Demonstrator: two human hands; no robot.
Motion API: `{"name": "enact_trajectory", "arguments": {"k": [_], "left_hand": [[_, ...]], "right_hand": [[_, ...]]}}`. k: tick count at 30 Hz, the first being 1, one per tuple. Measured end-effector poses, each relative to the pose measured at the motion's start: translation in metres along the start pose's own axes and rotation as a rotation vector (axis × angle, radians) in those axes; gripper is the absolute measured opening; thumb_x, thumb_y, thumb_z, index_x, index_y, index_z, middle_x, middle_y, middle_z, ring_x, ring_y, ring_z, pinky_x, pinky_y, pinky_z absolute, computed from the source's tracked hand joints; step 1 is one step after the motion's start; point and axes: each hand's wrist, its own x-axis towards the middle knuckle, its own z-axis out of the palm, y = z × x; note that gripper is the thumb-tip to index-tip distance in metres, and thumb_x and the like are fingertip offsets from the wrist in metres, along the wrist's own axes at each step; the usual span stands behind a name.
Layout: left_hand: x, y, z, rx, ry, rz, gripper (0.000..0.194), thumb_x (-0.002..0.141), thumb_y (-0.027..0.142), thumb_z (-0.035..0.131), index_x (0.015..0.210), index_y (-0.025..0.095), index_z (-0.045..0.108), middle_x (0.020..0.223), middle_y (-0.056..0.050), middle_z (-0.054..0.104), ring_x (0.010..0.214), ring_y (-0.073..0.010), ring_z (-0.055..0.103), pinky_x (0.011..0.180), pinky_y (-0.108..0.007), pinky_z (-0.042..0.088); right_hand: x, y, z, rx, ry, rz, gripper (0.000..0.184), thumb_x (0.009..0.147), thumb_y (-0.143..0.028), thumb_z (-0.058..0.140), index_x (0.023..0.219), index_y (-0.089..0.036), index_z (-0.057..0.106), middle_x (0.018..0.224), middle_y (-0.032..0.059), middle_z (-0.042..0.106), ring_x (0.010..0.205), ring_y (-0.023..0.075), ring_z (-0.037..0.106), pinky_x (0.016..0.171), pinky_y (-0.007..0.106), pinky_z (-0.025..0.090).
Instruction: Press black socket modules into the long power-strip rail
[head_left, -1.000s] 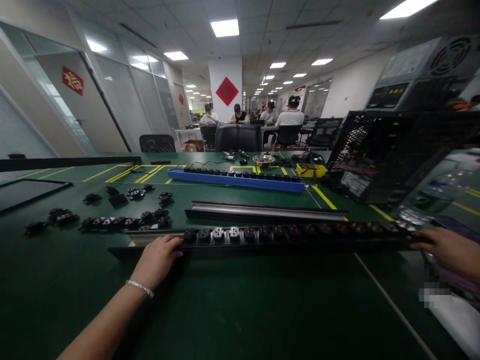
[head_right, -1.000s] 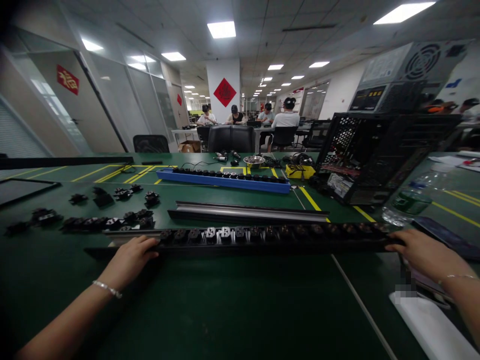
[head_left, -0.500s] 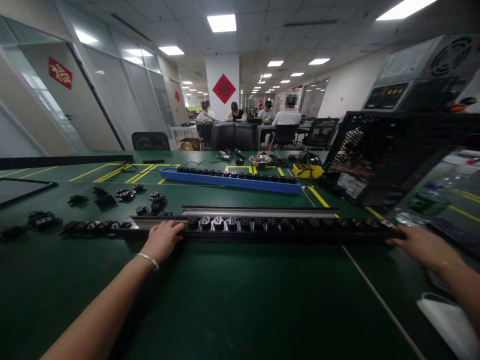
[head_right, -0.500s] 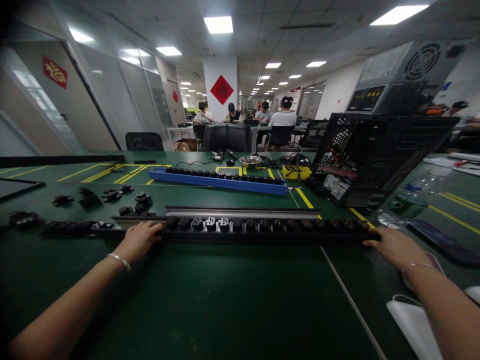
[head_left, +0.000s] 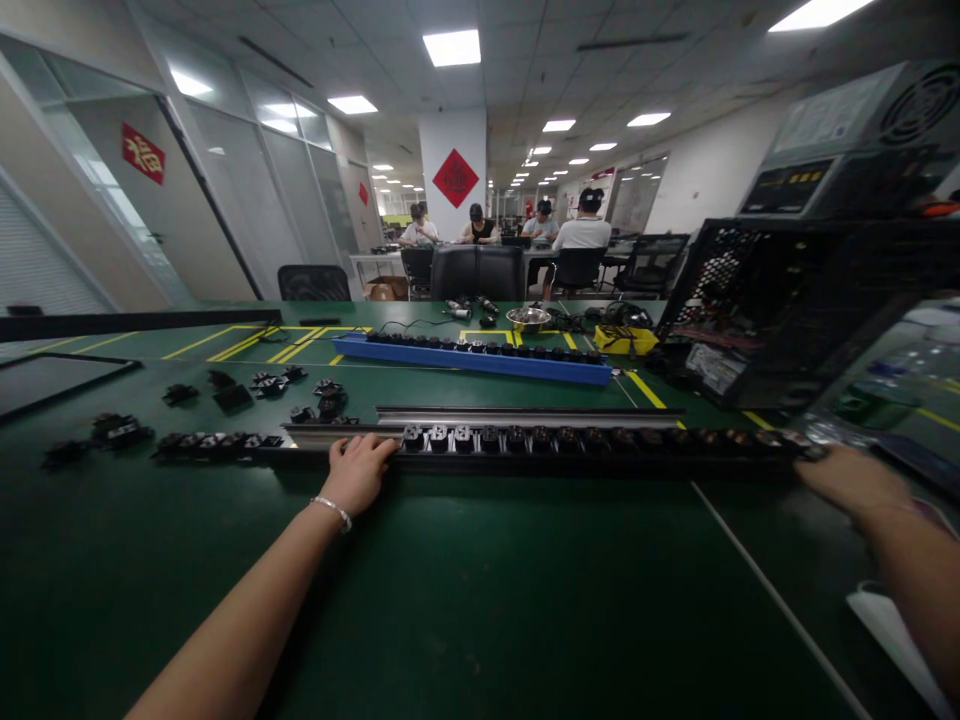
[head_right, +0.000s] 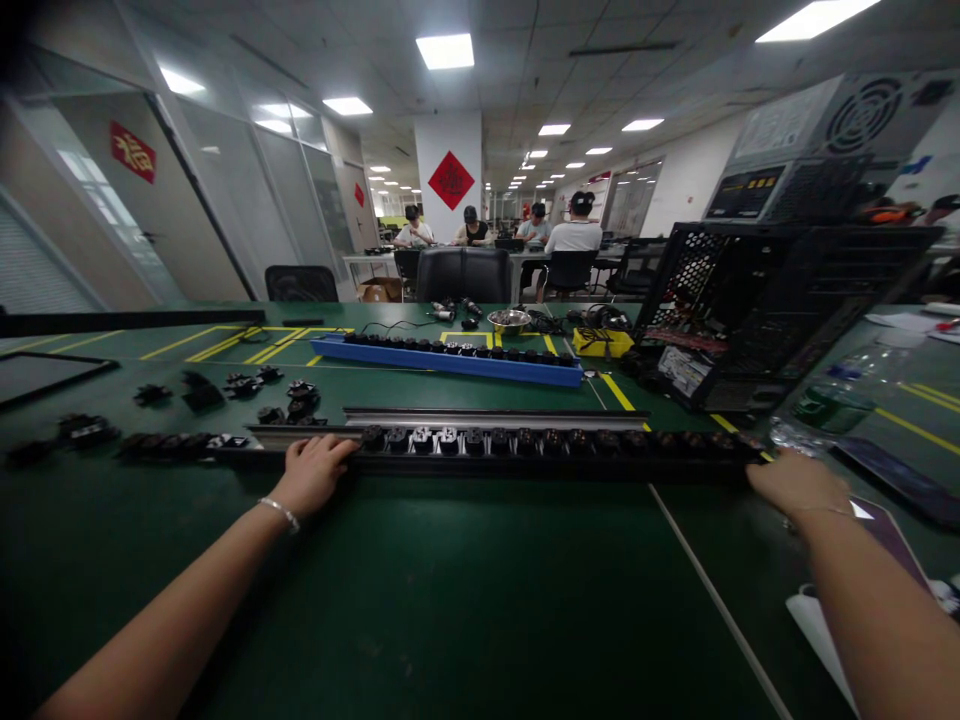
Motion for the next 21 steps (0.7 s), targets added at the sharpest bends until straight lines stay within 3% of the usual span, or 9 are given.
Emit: {"name": "enact_trajectory", "arguments": {"k": [1, 3, 5, 7, 10, 12, 15, 21], "left_hand": [[0.000, 0.001, 0.001, -0.004, 0.010, -0.005, 0.038, 0.080, 0.014, 0.040, 0.111, 0.029, 0.057, 0.105, -0.007, 0.057, 0.101, -0.0234, 0.049, 0.094, -0.047, 0.025], [0.000, 0.005, 0.003, -0.016, 0.025, -0.011, 0.038, 0.079, 0.014, 0.041, 0.110, 0.029, 0.057, 0.104, -0.007, 0.057, 0.101, -0.0233, 0.049, 0.094, -0.047, 0.024], [0.000, 0.009, 0.004, -0.030, 0.034, -0.007, 0.038, 0.079, 0.014, 0.041, 0.110, 0.029, 0.057, 0.103, -0.006, 0.057, 0.101, -0.0233, 0.048, 0.094, -0.047, 0.024], [-0.001, 0.015, 0.005, -0.039, 0.046, 0.002, 0.037, 0.079, 0.015, 0.042, 0.110, 0.029, 0.057, 0.103, -0.006, 0.057, 0.101, -0.0233, 0.048, 0.094, -0.046, 0.024], [0.000, 0.024, 0.006, -0.047, 0.079, 0.018, 0.033, 0.079, 0.017, 0.044, 0.108, 0.028, 0.056, 0.103, -0.006, 0.057, 0.101, -0.0237, 0.048, 0.095, -0.046, 0.024], [0.001, 0.029, 0.006, -0.056, 0.100, 0.028, 0.032, 0.079, 0.017, 0.045, 0.107, 0.026, 0.056, 0.103, -0.006, 0.057, 0.102, -0.0239, 0.048, 0.094, -0.044, 0.025], [0.004, 0.035, 0.007, -0.075, 0.111, 0.029, 0.031, 0.078, 0.016, 0.046, 0.107, 0.025, 0.055, 0.105, -0.007, 0.057, 0.102, -0.0236, 0.048, 0.094, -0.043, 0.026], [0.007, 0.056, 0.005, -0.233, 0.212, -0.063, 0.028, 0.080, 0.036, 0.051, 0.104, 0.022, 0.054, 0.106, -0.006, 0.060, 0.104, -0.0227, 0.050, 0.098, -0.041, 0.025]], "right_hand": [[-0.007, -0.013, -0.006, 0.008, -0.061, 0.059, 0.035, 0.071, -0.028, 0.054, 0.093, -0.005, 0.068, 0.085, 0.0282, 0.063, 0.077, 0.0290, 0.061, 0.060, 0.038, 0.038], [-0.028, -0.051, -0.019, 0.087, 0.044, 0.056, 0.047, 0.076, -0.029, 0.047, 0.112, -0.002, 0.059, 0.106, 0.0291, 0.059, 0.099, 0.0317, 0.057, 0.075, 0.040, 0.040], [-0.062, -0.102, -0.029, 0.228, 0.171, -0.117, 0.053, 0.076, -0.026, 0.044, 0.120, 0.002, 0.051, 0.117, 0.0272, 0.055, 0.110, 0.0307, 0.050, 0.089, 0.039, 0.038], [-0.106, -0.159, -0.031, 0.384, 0.209, -0.366, 0.050, 0.075, -0.022, 0.044, 0.119, 0.000, 0.051, 0.119, 0.0222, 0.055, 0.113, 0.0274, 0.048, 0.097, 0.038, 0.035], [-0.177, -0.238, -0.024, 0.553, 0.157, -0.699, 0.040, 0.076, -0.018, 0.044, 0.114, -0.007, 0.055, 0.117, 0.0153, 0.057, 0.113, 0.0224, 0.047, 0.101, 0.036, 0.034], [-0.216, -0.275, -0.016, 0.593, 0.094, -0.858, 0.034, 0.077, -0.014, 0.044, 0.107, -0.014, 0.059, 0.111, 0.0109, 0.060, 0.108, 0.0204, 0.049, 0.098, 0.034, 0.036], [-0.245, -0.301, -0.004, 0.555, 0.066, -0.891, 0.026, 0.081, -0.016, 0.044, 0.099, -0.020, 0.062, 0.103, 0.0081, 0.062, 0.099, 0.0213, 0.051, 0.087, 0.036, 0.042], [-0.243, -0.297, 0.012, 0.457, 0.097, -0.906, 0.022, 0.084, -0.018, 0.048, 0.100, -0.021, 0.063, 0.096, 0.0083, 0.060, 0.090, 0.0217, 0.050, 0.079, 0.036, 0.041]]}}
